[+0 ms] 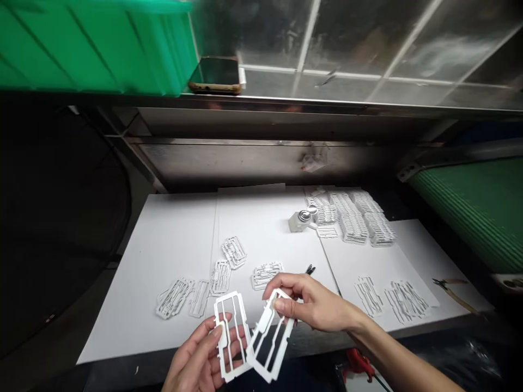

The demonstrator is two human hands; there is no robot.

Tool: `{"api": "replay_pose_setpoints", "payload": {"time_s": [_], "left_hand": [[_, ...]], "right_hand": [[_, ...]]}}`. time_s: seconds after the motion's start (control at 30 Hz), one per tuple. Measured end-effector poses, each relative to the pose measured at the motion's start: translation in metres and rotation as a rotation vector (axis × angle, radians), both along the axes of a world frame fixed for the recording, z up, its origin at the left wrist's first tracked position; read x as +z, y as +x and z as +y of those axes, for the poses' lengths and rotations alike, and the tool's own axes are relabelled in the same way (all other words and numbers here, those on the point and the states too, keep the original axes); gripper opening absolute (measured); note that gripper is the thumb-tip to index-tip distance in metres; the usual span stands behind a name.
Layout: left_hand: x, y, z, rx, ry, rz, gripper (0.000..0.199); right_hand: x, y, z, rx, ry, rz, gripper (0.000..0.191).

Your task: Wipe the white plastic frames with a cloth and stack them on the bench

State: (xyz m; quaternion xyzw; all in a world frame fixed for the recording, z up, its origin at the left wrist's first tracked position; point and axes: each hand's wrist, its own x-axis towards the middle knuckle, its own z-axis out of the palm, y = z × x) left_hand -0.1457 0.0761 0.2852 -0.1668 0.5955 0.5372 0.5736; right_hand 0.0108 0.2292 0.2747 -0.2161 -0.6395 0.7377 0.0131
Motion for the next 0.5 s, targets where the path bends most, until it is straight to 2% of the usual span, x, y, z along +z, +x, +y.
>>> {"api": "replay_pose_setpoints", "payload": {"time_s": [0.13,0.2,0.27,0.4,0.5], "left_hand": [[-0.009,0.002,-0.019,-0.01,0.044,-0.089,0.034],[-0.013,0.004,-0.029,-0.011,0.102,-0.085,0.036],[-0.014,0.007,-0.039,-0.026,0.18,-0.064,0.044],[-0.015,0.01,-0.055,-0.049,0.291,-0.01,0.066],[-0.021,0.012,-0.064,-0.04,0.291,0.07,0.066]], "right_hand": [[0.006,-0.035,0.013,0.386,0.306,0.038,0.021],[0.009,-0.055,0.012,0.518,0.383,0.071,0.024],[0.014,-0.072,0.01,0.633,0.392,0.071,0.029],[0.019,-0.094,0.001,0.751,0.406,0.006,0.049],[0.014,-0.104,-0.007,0.782,0.437,-0.041,0.052]]}}
